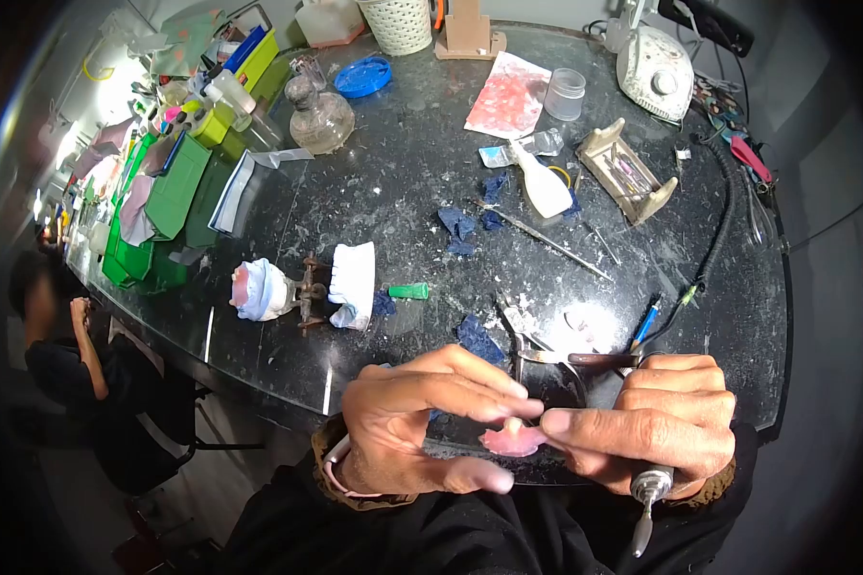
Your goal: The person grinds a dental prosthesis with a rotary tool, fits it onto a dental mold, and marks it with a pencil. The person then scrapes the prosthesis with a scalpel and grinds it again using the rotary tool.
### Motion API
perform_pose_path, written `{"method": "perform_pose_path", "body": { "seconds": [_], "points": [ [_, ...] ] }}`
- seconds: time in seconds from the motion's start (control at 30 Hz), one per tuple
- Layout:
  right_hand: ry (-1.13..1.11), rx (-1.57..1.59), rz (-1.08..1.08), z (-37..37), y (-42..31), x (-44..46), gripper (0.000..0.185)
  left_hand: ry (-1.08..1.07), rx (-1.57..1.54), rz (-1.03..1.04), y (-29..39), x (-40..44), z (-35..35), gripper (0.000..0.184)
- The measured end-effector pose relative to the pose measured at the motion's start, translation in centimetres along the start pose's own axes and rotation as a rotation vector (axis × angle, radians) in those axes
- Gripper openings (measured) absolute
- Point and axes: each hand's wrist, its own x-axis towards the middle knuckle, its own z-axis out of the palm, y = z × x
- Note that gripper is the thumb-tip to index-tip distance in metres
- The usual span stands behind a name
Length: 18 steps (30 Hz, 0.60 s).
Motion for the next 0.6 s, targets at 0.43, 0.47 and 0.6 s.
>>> {"method": "perform_pose_path", "body": {
  "seconds": [0.43, 0.47, 0.6],
  "points": [
    [-0.029, -0.022, 0.034, -0.06, 0.06, 0.16, 0.020, 0.001, -0.253, -0.122, 0.31, -0.23, -0.18, 0.012],
    [-0.026, -0.035, 0.036, -0.03, 0.06, 0.18, 0.019, 0.031, -0.198, -0.124, 0.46, -0.12, -0.02, 0.013],
    [0.004, -0.059, 0.056, 0.29, 0.04, 0.30, 0.015, 0.034, -0.142, -0.090, 0.54, -0.10, -0.02, 0.014]
  ]
}}
